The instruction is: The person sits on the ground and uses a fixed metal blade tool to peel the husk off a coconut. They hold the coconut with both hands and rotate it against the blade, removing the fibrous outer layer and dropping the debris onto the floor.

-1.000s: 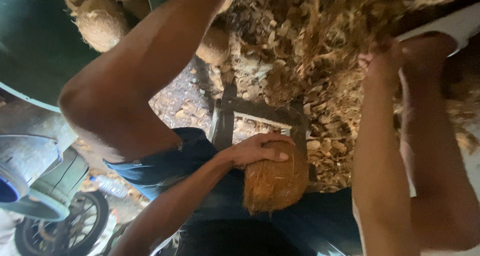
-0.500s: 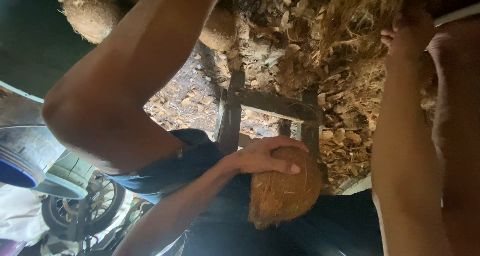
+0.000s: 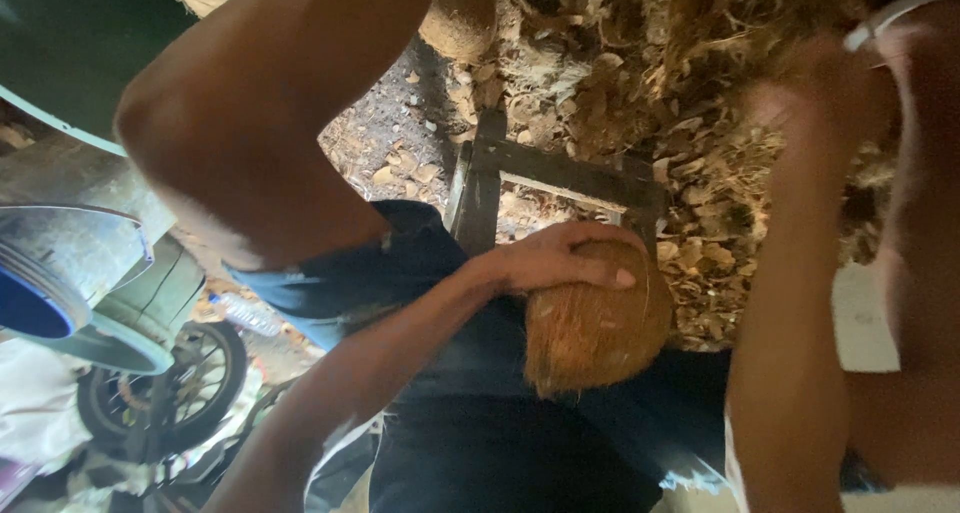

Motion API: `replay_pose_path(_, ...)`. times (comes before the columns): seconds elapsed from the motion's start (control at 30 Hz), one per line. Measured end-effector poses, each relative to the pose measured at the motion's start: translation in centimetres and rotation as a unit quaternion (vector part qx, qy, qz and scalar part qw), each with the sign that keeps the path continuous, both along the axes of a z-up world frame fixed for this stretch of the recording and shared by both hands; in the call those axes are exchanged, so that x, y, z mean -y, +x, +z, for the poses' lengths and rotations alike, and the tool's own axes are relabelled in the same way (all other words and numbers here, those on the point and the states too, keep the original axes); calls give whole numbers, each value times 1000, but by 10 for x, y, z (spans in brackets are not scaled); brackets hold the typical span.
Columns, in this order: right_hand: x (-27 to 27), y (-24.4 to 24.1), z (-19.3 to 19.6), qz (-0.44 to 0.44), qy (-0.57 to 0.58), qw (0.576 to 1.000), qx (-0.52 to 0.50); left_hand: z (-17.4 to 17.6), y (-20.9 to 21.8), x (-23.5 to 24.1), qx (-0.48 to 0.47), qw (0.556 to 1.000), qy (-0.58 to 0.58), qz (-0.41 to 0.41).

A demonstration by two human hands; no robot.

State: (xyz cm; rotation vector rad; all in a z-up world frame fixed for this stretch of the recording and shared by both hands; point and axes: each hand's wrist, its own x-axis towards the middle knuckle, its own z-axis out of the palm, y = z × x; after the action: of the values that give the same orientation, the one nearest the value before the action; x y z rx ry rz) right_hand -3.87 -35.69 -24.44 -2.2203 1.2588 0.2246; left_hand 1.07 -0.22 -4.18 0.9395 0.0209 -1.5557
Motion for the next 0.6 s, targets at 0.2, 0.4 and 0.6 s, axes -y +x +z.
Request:
replay_pose_path(0.2, -143, 29, 272, 77, 367, 924, -70, 8, 8, 9, -30, 997, 49, 47)
replay_pose_path(0.4, -170, -19, 295, 84, 419, 904, -14, 12, 9, 5, -23, 998, 38, 55)
replay_pose_path(0.6, -180, -38, 279, -37, 451, 890, 56, 50, 26, -8, 19, 998, 37, 55)
